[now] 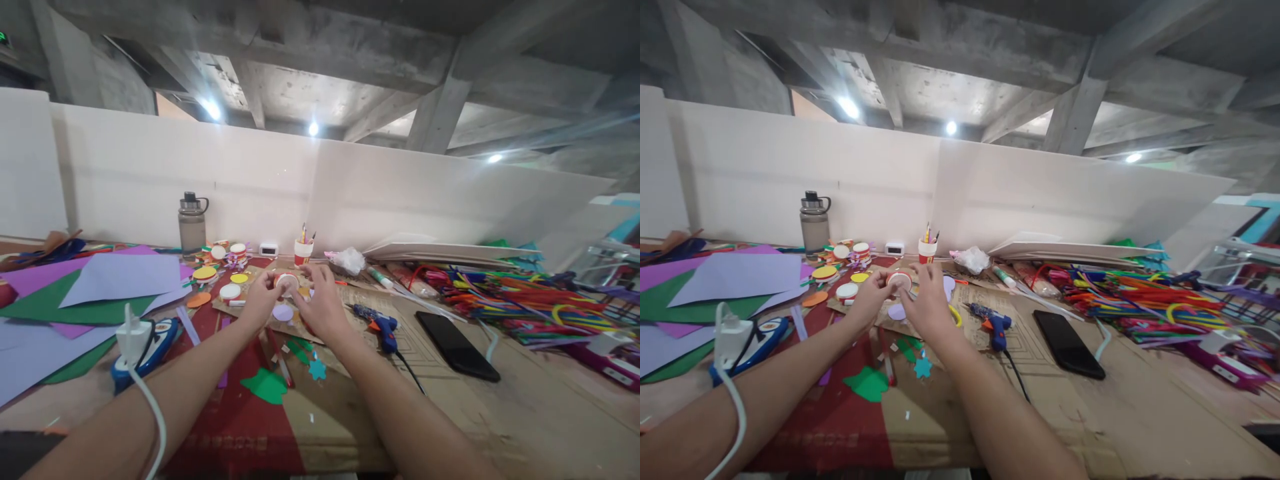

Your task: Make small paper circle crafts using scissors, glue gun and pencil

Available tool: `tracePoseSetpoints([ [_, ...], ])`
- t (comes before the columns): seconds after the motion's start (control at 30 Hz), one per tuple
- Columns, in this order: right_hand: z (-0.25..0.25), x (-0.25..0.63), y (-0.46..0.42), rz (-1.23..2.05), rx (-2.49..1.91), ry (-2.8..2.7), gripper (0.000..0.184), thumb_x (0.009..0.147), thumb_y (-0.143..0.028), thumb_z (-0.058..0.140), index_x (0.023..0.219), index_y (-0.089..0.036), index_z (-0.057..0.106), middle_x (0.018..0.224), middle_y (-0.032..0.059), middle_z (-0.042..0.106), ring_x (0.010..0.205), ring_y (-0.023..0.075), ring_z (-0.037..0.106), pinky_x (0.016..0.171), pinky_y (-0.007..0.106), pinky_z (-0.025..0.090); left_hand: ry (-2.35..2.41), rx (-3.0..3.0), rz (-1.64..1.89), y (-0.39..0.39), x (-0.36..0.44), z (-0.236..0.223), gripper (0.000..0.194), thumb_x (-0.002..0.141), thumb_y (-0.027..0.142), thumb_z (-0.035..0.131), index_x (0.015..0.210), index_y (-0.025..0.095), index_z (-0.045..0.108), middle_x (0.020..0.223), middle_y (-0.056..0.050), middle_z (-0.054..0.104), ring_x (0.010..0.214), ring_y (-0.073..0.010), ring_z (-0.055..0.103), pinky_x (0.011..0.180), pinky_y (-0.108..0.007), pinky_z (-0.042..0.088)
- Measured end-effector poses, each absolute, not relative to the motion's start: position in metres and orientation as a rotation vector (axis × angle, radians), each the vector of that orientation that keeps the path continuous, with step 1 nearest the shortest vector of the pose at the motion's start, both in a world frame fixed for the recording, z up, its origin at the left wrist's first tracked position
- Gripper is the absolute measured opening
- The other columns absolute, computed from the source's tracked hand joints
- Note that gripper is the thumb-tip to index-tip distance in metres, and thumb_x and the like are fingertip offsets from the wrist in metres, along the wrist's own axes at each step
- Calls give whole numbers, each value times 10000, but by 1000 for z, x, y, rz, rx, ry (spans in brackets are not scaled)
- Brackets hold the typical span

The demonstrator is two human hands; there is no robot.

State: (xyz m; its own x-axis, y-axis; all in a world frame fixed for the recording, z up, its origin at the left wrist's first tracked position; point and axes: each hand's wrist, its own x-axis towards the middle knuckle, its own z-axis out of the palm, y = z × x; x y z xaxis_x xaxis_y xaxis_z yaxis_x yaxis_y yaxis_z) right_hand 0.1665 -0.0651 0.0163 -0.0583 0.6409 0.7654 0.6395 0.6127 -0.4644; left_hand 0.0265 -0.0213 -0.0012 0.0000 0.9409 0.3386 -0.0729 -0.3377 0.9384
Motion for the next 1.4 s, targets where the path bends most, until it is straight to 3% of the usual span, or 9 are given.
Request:
tracePoseSetpoints([
  [0.13, 5, 164, -59, 30, -1096, -1776, 592, 709, -219, 718, 1255, -195, 489, 1203, 130, 471, 1163, 285, 474, 1008, 494, 424, 948, 1494, 1498, -23, 28, 0, 245, 642, 293, 711, 811, 176, 580, 774, -11, 624, 711, -158, 581, 659, -272, 454],
  [0.33, -3, 160, -54, 57, -1080, -1761, 662, 647, -107, 683, 1261, -199, 453, 1217, 131, 431, 1192, 293, 458, 1022, 513, 416, 956, 1663, 1497, -24, 28, -6, 163, 692, 225, 659, 836, 188, 592, 807, -10, 619, 742, -160, 566, 694, -272, 436],
  [0.57, -4, 160, -53, -4, -1081, -1738, 530, 650, -71, 658, 1136, -181, 476, 1179, 129, 451, 1133, 267, 476, 991, 475, 444, 919, 1673, 1495, -24, 31, -10, 170, 707, 233, 661, 834, 184, 558, 797, -4, 595, 752, -157, 556, 706, -276, 440],
  [0.7, -3, 163, -51, 31, -1091, -1747, 443, 669, -111, 678, 1073, -187, 512, 1146, 106, 487, 1094, 250, 505, 947, 454, 471, 831, 1610, 1421, -22, 29, -8, 261, 717, 338, 702, 862, 179, 555, 790, 0, 581, 715, -144, 541, 643, -256, 440],
  [0.9, 0, 166, -50, 131, -1009, -1773, 477, 673, -96, 659, 1127, -209, 571, 1144, 86, 547, 1117, 229, 534, 984, 444, 456, 605, 1342, 1238, -14, 23, -9, 399, 752, 544, 651, 932, 191, 601, 784, 3, 579, 671, -128, 531, 569, -228, 427],
  [1.13, 0, 169, -48, 240, -995, -1766, 447, 689, -128, 653, 1126, -219, 619, 1177, 87, 593, 1124, 223, 558, 969, 437, 477, 653, 1361, 1135, -9, 20, -16, 519, 765, 588, 614, 1149, 240, 646, 1001, -81, 662, 774, -193, 598, 585, -269, 474],
  [1.27, 0, 169, -48, 237, -1007, -1756, 436, 681, -115, 658, 1106, -210, 633, 1156, 84, 609, 1121, 221, 562, 998, 441, 459, 643, 1310, 1149, -8, 22, -18, 520, 767, 592, 607, 1143, 234, 646, 970, -82, 676, 736, -188, 599, 587, -281, 483],
  [1.4, 0, 166, -49, 300, -1029, -1737, 402, 707, -139, 642, 1105, -191, 633, 1143, 98, 602, 1068, 215, 578, 918, 410, 515, 653, 1260, 1185, -8, 25, -17, 509, 764, 577, 620, 1095, 192, 659, 897, -71, 677, 680, -150, 574, 520, -228, 422],
])
